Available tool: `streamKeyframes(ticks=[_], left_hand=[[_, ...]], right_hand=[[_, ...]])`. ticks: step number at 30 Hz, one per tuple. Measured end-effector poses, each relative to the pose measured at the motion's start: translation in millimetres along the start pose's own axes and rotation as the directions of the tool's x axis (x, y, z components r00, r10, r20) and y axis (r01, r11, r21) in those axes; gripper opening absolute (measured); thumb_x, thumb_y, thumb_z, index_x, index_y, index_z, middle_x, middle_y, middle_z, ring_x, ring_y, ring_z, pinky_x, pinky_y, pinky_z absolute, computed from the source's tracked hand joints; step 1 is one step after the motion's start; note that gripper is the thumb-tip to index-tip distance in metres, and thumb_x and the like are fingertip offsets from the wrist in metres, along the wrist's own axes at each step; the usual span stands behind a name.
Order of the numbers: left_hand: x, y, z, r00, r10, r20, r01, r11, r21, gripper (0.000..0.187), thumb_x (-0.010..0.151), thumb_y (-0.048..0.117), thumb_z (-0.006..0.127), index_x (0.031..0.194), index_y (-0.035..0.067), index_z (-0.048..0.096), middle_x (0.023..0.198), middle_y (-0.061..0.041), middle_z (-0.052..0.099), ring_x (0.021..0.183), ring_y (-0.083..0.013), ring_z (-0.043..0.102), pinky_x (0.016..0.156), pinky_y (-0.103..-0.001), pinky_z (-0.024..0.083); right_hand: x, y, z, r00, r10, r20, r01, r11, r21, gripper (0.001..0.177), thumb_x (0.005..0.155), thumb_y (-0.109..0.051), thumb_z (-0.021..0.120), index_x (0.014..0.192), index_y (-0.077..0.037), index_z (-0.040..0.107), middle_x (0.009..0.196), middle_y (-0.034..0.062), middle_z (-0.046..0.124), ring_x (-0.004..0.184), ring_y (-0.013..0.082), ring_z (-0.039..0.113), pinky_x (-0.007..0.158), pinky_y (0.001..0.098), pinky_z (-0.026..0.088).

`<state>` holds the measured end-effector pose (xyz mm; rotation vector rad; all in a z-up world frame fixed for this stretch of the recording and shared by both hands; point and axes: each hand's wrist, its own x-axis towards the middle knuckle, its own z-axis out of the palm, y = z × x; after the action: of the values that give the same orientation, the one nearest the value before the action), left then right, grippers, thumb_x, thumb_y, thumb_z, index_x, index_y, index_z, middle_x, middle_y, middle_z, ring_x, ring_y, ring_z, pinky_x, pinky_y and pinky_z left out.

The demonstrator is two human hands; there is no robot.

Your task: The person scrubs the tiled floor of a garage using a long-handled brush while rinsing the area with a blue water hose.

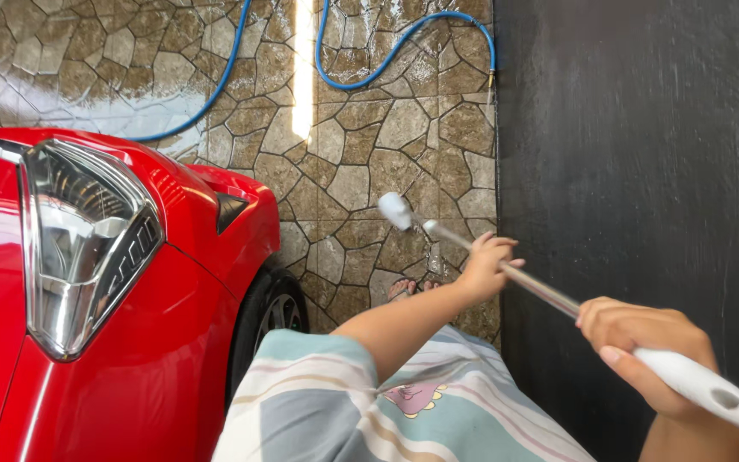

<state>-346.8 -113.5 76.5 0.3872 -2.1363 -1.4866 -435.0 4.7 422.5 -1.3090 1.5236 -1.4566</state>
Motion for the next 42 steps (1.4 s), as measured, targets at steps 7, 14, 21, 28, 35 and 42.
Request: streamKeyframes(ticks=[7,14,21,28,35,42], left_hand=[[92.2,-35.1,35.5,0.994,-0.028,0.103,0.02,0.997,0.075,0.03,0.091,0.027,0.07,0.072,0.007,0.059,0.08,-0.015,0.064,0.09,-0.0395,0.061,0.085,-0.049,0.049],[8.8,-62.3,-96.4,0.95,-0.311,0.033,0.287,0.909,0.302,0.014,0.08,0.022,0.074,0.081,0.008,0.072,0.083,-0.019,0.071,0.086,-0.0439,0.064,0.082,-0.053,0.051],[-23.8,-112.1,-154.3,0.934,-0.357,0.026,0.315,0.853,0.417,0.016,0.085,0.02,0.071,0.075,0.008,0.07,0.08,-0.02,0.068,0.083,-0.0436,0.065,0.077,-0.053,0.05],[124.7,-123.1,-24.5,0.998,0.054,0.04,-0.061,0.975,0.214,0.025,0.087,0.025,0.072,0.072,0.008,0.062,0.078,-0.016,0.063,0.084,-0.0392,0.061,0.079,-0.05,0.049],[134.7,-122.9,-112.4,0.991,-0.131,0.018,0.122,0.96,0.251,0.021,0.09,0.025,0.072,0.081,0.007,0.068,0.09,-0.016,0.069,0.098,-0.0403,0.065,0.089,-0.05,0.052],[65.9,-172.8,-279.1,0.91,-0.414,0.016,0.359,0.806,0.47,0.022,0.069,0.028,0.083,0.078,0.009,0.073,0.088,-0.016,0.07,0.093,-0.0405,0.063,0.084,-0.05,0.052]], right_hand=[[36.9,37.1,2.4,0.993,-0.114,0.023,0.116,0.986,-0.123,0.022,0.078,0.0,0.062,0.061,-0.003,0.049,0.059,0.0082,0.054,0.056,0.0197,0.056,0.071,0.0406,0.054],[80.8,58.9,28.5,0.976,-0.137,0.167,0.104,0.976,0.189,0.019,0.086,-0.005,0.064,0.071,-0.002,0.052,0.071,0.0089,0.059,0.065,0.0221,0.059,0.07,0.0378,0.052],[88.7,72.7,71.4,0.967,0.015,0.256,-0.05,0.99,0.13,0.009,0.086,-0.001,0.063,0.079,0.0,0.057,0.077,0.0112,0.06,0.073,0.0268,0.057,0.074,0.0375,0.049],[104.1,59.0,39.1,0.983,-0.027,0.181,0.064,0.978,-0.199,0.018,0.077,0.003,0.066,0.067,-0.004,0.053,0.068,0.008,0.057,0.067,0.0225,0.061,0.077,0.0367,0.054],[170.6,81.5,47.7,0.984,-0.072,0.161,0.061,0.995,0.076,0.021,0.082,-0.002,0.069,0.068,-0.007,0.054,0.072,0.0038,0.061,0.074,0.0205,0.061,0.084,0.0395,0.058],[238.7,122.4,121.8,0.968,-0.022,0.252,-0.016,0.989,0.15,0.019,0.087,0.0,0.067,0.073,-0.001,0.055,0.079,0.0114,0.064,0.081,0.028,0.065,0.09,0.0439,0.055]])
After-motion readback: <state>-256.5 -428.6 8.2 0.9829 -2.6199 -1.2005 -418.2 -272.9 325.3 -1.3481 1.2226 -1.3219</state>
